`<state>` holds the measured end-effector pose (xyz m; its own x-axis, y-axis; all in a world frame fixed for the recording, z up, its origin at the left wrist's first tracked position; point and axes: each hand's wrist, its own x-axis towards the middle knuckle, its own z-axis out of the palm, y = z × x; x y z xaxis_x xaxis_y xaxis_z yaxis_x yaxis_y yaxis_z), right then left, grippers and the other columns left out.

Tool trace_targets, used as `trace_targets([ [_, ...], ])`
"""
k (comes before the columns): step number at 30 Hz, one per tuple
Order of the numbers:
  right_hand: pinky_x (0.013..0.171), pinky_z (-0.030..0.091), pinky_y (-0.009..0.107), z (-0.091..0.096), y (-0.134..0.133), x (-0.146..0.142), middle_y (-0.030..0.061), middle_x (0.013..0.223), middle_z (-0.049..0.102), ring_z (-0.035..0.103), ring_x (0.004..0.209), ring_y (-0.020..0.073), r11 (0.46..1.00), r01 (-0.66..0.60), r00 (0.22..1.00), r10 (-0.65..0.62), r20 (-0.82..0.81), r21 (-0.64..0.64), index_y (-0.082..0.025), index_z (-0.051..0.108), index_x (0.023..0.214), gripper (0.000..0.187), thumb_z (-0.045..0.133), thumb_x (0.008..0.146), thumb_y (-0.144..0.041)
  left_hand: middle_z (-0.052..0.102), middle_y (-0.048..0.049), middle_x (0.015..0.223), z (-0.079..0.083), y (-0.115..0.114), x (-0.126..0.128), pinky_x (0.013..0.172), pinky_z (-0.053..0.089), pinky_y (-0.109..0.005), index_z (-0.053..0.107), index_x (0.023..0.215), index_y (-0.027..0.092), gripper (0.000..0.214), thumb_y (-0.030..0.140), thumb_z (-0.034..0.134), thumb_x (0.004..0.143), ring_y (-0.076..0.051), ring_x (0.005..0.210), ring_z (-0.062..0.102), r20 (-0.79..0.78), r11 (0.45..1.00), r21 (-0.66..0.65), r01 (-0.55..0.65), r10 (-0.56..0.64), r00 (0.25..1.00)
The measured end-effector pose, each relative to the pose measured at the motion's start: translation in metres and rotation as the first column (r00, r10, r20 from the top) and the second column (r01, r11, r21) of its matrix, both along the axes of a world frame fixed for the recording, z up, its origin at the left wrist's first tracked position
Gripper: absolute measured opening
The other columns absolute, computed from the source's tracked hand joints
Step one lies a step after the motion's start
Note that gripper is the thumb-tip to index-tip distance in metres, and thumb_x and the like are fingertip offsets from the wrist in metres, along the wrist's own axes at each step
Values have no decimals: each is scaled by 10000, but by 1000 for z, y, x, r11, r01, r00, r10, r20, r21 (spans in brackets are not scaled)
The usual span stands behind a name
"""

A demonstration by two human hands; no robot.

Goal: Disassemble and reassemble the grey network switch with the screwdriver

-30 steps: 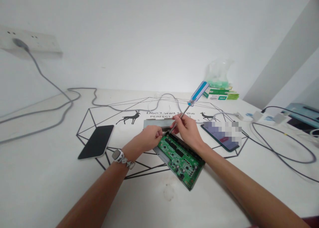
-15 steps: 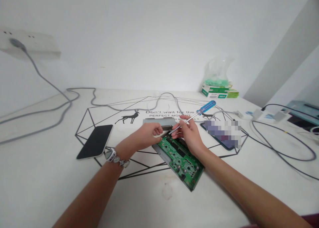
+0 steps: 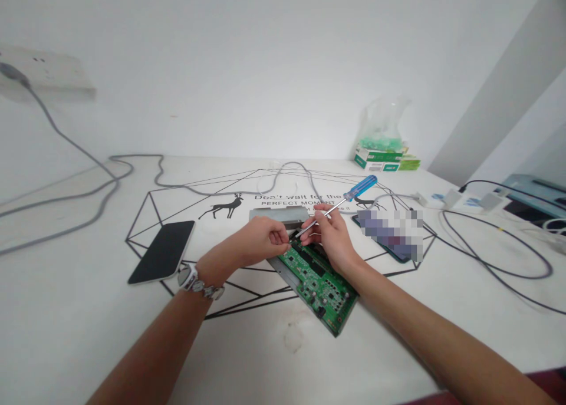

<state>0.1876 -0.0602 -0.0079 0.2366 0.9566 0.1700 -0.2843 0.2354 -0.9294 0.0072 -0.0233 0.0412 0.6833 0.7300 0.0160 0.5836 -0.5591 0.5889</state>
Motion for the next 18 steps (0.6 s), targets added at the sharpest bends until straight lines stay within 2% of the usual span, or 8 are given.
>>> trace_targets([
  [9, 440, 559, 264, 0, -1, 0, -48, 690, 677, 638, 467, 141, 1000, 2, 1000, -2, 9, 10, -247, 414, 1037, 284, 587, 866, -395, 676, -30, 685, -6, 0, 3, 613, 424, -246, 709, 777, 144, 159, 266, 613, 808, -132, 630, 583, 9, 996, 83, 18, -19, 1000],
  [15, 453, 565, 253, -1, -1, 0, -52, 693, 669, 644, 487, 132, 998, 10, 1000, -11, 10, 54, -247, 419, 985, 336, 627, 855, -476, 681, -38, 724, -7, -1, 5, 641, 435, -256, 703, 795, 145, 133, 233, 604, 811, -141, 670, 596, 38, 981, 191, 15, -23, 999],
  [18, 464, 568, 251, 0, -1, 0, -45, 704, 676, 642, 490, 128, 998, 24, 1000, -24, 7, 61, -243, 425, 961, 336, 636, 854, -482, 696, -44, 759, -10, 1, 4, 669, 454, -263, 705, 822, 149, 135, 246, 611, 817, -150, 702, 616, 47, 982, 190, 1, -10, 999],
])
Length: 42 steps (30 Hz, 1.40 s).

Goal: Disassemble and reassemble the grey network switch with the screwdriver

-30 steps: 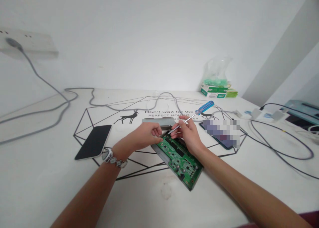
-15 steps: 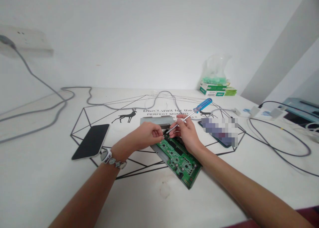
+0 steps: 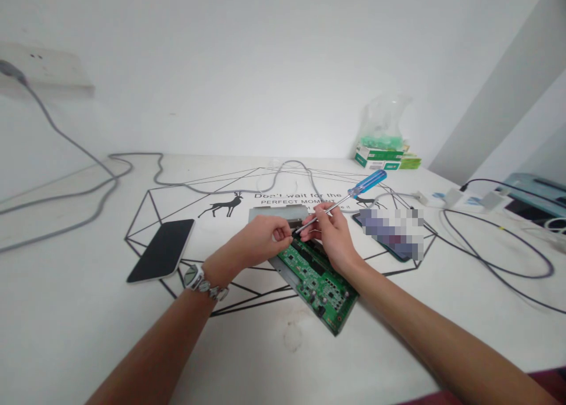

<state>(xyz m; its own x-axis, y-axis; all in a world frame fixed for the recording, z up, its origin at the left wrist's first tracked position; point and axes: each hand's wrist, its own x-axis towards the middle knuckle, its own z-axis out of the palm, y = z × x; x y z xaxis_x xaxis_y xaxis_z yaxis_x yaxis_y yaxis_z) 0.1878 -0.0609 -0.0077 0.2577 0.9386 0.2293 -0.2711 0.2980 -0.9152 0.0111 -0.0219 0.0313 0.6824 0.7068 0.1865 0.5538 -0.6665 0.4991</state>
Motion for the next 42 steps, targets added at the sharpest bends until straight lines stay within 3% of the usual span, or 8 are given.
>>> trace_targets([
  [4, 478, 565, 248, 2, 0, 1, -40, 701, 685, 640, 483, 125, 1000, 15, 999, -16, -49, -6, -243, 427, 937, 316, 647, 855, -455, 713, -45, 822, 3, 2, -2, 706, 479, -265, 703, 883, 154, 151, 265, 664, 789, -156, 758, 638, 39, 998, -54, -20, 22, 999],
  [12, 479, 564, 251, 4, 2, 3, -35, 677, 681, 652, 498, 138, 999, 11, 985, -16, -169, -33, -239, 441, 920, 284, 659, 853, -408, 674, -26, 731, 13, -1, -2, 659, 471, -250, 679, 809, 149, 157, 298, 632, 832, -138, 691, 598, 128, 988, -155, -18, 38, 991],
  [19, 444, 550, 226, 8, 2, 5, -8, 764, 695, 694, 592, 153, 1000, -14, 954, 19, -300, 19, -229, 467, 924, 255, 672, 847, -359, 659, -19, 771, 14, 0, -2, 619, 441, -222, 656, 884, 138, 249, 385, 622, 875, -112, 661, 555, 304, 982, -189, 18, 41, 952],
  [22, 433, 545, 220, 7, 3, 7, -3, 757, 692, 691, 580, 149, 1000, 15, 950, -19, -310, -14, -218, 475, 914, 189, 635, 871, -311, 667, -20, 775, 13, 7, -10, 640, 437, -228, 662, 876, 146, 225, 364, 608, 877, -117, 671, 563, 218, 994, -106, -16, 39, 975],
  [25, 424, 540, 217, 6, 4, 8, 0, 749, 690, 687, 564, 147, 997, 52, 953, -68, -296, -62, -215, 477, 902, 156, 614, 885, -289, 668, -21, 733, 7, 19, -25, 627, 418, -237, 677, 840, 158, 179, 316, 596, 854, -134, 661, 576, 26, 997, -23, -70, 71, 997],
  [29, 413, 524, 212, 4, 3, 6, -1, 738, 693, 669, 534, 139, 994, 29, 954, -59, -295, -106, -217, 476, 908, 162, 615, 884, -296, 685, -36, 746, -7, 34, -38, 644, 418, -261, 706, 814, 180, 149, 276, 592, 805, -169, 693, 604, -174, 992, 36, -120, 124, 977],
  [35, 402, 503, 215, 3, 3, 4, 3, 734, 694, 636, 505, 131, 995, -3, 967, -23, -252, -101, -220, 466, 878, 230, 648, 868, -360, 697, -61, 816, -14, 33, -34, 709, 430, -275, 728, 823, 193, 162, 233, 577, 783, -193, 771, 619, -257, 980, 139, -144, 176, 950],
  [42, 391, 491, 208, 1, 3, 4, -2, 719, 690, 617, 492, 121, 996, -23, 973, 2, -231, -89, -210, 487, 865, 202, 646, 856, -335, 689, -64, 806, -9, 25, -30, 686, 414, -274, 692, 761, 185, 154, 186, 538, 769, -180, 717, 606, -319, 980, 126, -157, 190, 928],
])
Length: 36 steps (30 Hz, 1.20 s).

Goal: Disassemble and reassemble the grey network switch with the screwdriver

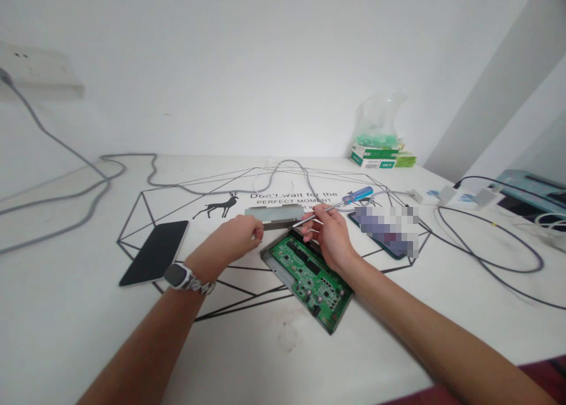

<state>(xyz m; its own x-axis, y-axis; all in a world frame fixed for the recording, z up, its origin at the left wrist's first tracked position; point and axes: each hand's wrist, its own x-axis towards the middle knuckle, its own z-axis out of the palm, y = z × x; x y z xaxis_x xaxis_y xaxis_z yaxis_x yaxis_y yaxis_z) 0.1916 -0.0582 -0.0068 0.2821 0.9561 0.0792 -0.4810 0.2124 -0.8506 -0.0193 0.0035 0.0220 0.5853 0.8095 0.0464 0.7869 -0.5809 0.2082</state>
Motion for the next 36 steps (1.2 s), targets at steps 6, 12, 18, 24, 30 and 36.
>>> trace_targets([
  [6, 374, 470, 189, 3, -2, -2, -9, 704, 683, 603, 475, 110, 1000, -9, 1000, 9, -2, -26, -206, 492, 861, 215, 663, 840, -334, 707, -69, 853, 1, 0, 1, 707, 426, -277, 705, 832, 176, 169, 167, 555, 753, -191, 771, 624, 42, 999, -42, -24, 26, 999],
  [12, 379, 475, 190, 4, -2, -3, -5, 692, 686, 602, 472, 111, 1000, -13, 1000, 14, 7, -22, -207, 494, 863, 218, 672, 831, -329, 667, -42, 726, 4, -10, 13, 630, 383, -269, 674, 753, 172, 120, 136, 563, 728, -170, 674, 577, 62, 998, -55, -30, 33, 998],
  [18, 381, 480, 192, 4, -2, -3, -7, 674, 684, 601, 473, 113, 1000, -22, 1000, 23, 8, -18, -207, 494, 854, 197, 659, 831, -312, 630, -35, 648, -7, -8, 16, 614, 352, -276, 627, 649, 173, 165, 98, 500, 724, -152, 609, 526, 90, 1000, 9, -29, 28, 996],
  [24, 379, 481, 193, 4, -2, -3, -4, 670, 681, 602, 475, 116, 999, -25, 1000, 25, 10, -26, -205, 497, 855, 183, 652, 834, -300, 638, -37, 631, -4, -5, 11, 617, 369, -277, 651, 639, 172, 161, 138, 515, 718, -158, 609, 534, 96, 999, -38, -29, 32, 995],
  [30, 376, 478, 193, 5, -1, -2, -1, 670, 682, 600, 468, 114, 999, -12, 1000, 12, 11, -37, -199, 496, 850, 157, 633, 838, -275, 633, -34, 608, -1, -5, 10, 611, 369, -273, 641, 597, 169, 151, 171, 535, 704, -155, 605, 531, 111, 998, -58, -23, 29, 993],
  [36, 372, 475, 194, 7, -2, -2, -11, 658, 678, 592, 459, 113, 998, 8, 998, -4, 63, -62, -201, 492, 865, 191, 651, 813, -294, 604, -21, 590, 4, -7, 8, 608, 384, -262, 676, 655, 163, 162, 215, 540, 725, -150, 592, 512, 117, 998, -29, -49, 52, 992],
])
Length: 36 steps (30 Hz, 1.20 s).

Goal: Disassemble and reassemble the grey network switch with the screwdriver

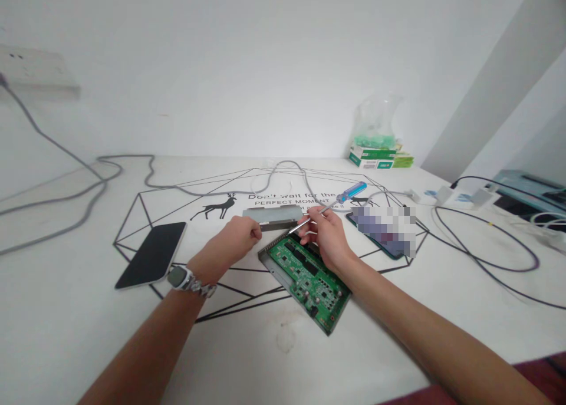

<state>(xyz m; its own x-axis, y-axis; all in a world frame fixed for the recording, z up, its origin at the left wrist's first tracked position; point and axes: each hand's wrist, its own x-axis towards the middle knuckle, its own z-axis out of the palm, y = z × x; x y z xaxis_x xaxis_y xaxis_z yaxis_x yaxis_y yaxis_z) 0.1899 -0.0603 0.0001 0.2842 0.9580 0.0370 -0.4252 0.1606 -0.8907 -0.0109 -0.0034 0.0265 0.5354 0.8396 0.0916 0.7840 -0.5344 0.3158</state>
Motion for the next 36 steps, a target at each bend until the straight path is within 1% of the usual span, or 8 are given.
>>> trace_targets([
  [5, 360, 459, 193, -1, 0, -1, -9, 672, 678, 589, 474, 117, 1000, 6, 999, -6, 50, 7, -207, 490, 878, 230, 656, 793, -343, 684, -50, 742, 12, -12, 9, 636, 419, -263, 703, 798, 151, 239, 314, 529, 825, -165, 676, 589, 63, 996, -38, 79, -76, 995],
  [9, 370, 452, 204, 2, 1, 3, -19, 653, 661, 584, 469, 123, 1000, 23, 996, -22, 89, -16, -211, 487, 885, 203, 619, 796, -337, 698, -38, 763, 6, -18, 17, 641, 453, -260, 701, 874, 166, 171, 227, 595, 755, -177, 706, 629, 86, 979, -157, 130, -117, 989],
  [15, 356, 320, 206, 9, 4, 24, -122, 454, 389, 377, 334, 94, 999, 15, 938, -24, 346, 30, -238, 478, 857, 182, 554, 852, -404, 708, -74, 886, -9, -14, 18, 730, 501, -293, 683, 957, 154, 297, 52, 461, 788, -190, 804, 646, 104, 973, -87, 212, -203, 974],
  [17, 379, 252, 214, 9, 0, 33, -112, 449, 369, 330, 346, 87, 999, -26, 802, 8, 598, 22, -227, 511, 824, 201, 546, 873, -419, 708, -104, 969, -12, -12, 20, 813, 506, -341, 688, 1002, 145, 317, 65, 423, 847, -218, 894, 648, 95, 969, -8, 248, -246, 965],
  [19, 428, 226, 230, 6, -9, 40, -73, 492, 444, 368, 406, 90, 999, -22, 562, -9, 827, 26, -205, 562, 773, 228, 557, 877, -407, 700, -121, 1009, -15, -10, 23, 859, 503, -378, 686, 1026, 137, 314, 89, 410, 884, -241, 944, 644, 78, 962, 50, 269, -272, 959],
  [23, 494, 256, 256, -3, -25, 49, -8, 564, 572, 456, 488, 127, 990, 28, 283, 126, 951, -139, -186, 630, 794, 257, 510, 905, -385, 682, -116, 1020, -22, -3, 25, 886, 504, -398, 680, 1049, 142, 315, 85, 412, 893, -251, 967, 634, 63, 946, 128, 299, -308, 949],
  [29, 589, 322, 278, -8, -29, 48, 102, 844, 717, 627, 734, 202, 953, 156, 64, 254, 965, -262, -183, 667, 914, 219, 510, 878, -333, 670, -114, 1012, -30, 7, 21, 891, 501, -399, 685, 1071, 137, 347, 44, 415, 874, -246, 961, 628, 70, 950, 163, 267, -281, 957],
  [36, 596, 328, 305, -3, -36, 44, 106, 897, 724, 677, 836, 271, 937, 212, -168, 316, 934, -279, -214, 626, 970, 265, 437, 916, -391, 683, -81, 905, -32, 6, 23, 797, 485, -357, 697, 930, 150, 180, 145, 519, 904, -224, 856, 623, 132, 965, 222, 140, -172, 976],
])
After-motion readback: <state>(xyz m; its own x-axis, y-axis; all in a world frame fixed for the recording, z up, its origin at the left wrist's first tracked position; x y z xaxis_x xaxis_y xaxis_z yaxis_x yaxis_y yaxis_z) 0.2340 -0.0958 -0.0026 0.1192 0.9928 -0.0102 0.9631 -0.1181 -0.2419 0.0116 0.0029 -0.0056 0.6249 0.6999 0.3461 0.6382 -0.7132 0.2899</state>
